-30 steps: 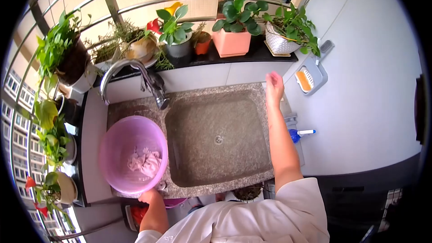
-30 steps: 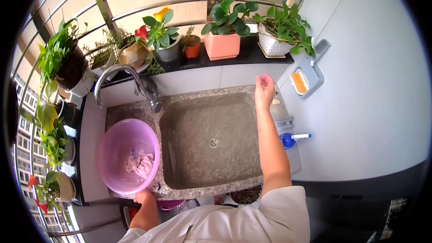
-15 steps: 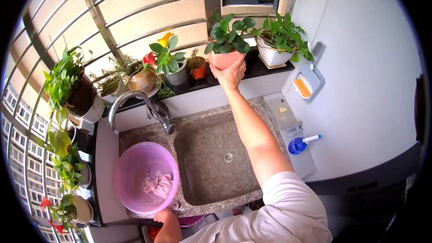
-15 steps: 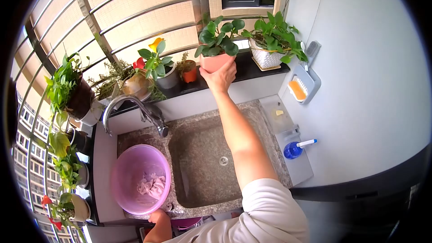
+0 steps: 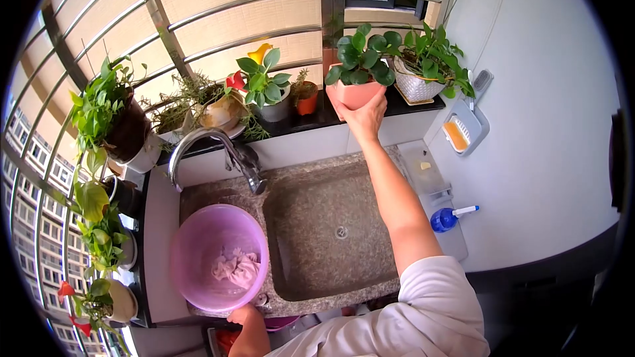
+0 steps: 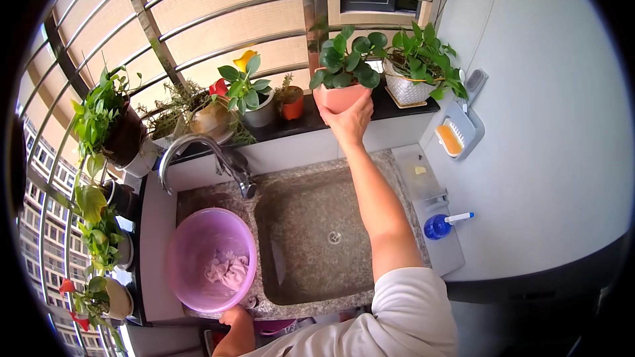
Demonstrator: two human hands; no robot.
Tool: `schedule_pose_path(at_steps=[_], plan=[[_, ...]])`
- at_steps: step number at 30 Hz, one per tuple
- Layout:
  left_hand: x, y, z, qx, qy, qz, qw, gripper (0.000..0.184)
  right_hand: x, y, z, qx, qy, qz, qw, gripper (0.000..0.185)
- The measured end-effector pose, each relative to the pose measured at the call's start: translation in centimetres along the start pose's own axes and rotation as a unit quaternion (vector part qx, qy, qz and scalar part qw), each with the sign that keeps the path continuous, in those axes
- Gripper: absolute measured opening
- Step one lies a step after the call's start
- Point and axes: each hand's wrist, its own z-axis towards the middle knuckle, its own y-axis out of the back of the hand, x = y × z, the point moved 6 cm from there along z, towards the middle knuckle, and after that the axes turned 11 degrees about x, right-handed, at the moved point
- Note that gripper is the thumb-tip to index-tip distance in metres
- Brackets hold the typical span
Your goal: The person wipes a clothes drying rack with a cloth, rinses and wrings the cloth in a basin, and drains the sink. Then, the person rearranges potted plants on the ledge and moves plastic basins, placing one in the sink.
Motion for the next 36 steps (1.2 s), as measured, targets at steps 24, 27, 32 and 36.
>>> schedule_pose_path(at_steps=[24, 27, 32, 36], plan=[[-0.9, 1.5, -1.4, 0.081, 0.002, -0.075, 0.994, 0.064, -3.4, 0.9, 2.9, 0.031, -0.045, -0.017, 0.998, 0.130], [-1.2, 1.9, -1.8, 0.073, 0.016, -0.085, 0.994, 0.065, -3.1, 1.0, 1.4, -0.026, -0.045, -0.067, 0.996, 0.128], [-2.0, 2.7, -2.8, 0.069, 0.005, -0.041, 0.997, 0.065, 4.7, -1.4, -5.4, -0.020, 0.198, 0.057, 0.978, 0.079], [-0.6, 1.0, -0.9, 0.054, 0.008, -0.049, 0.997, 0.063, 6.7, -6.8, -3.3, 0.064, 0.142, 0.013, 0.988, 0.061]])
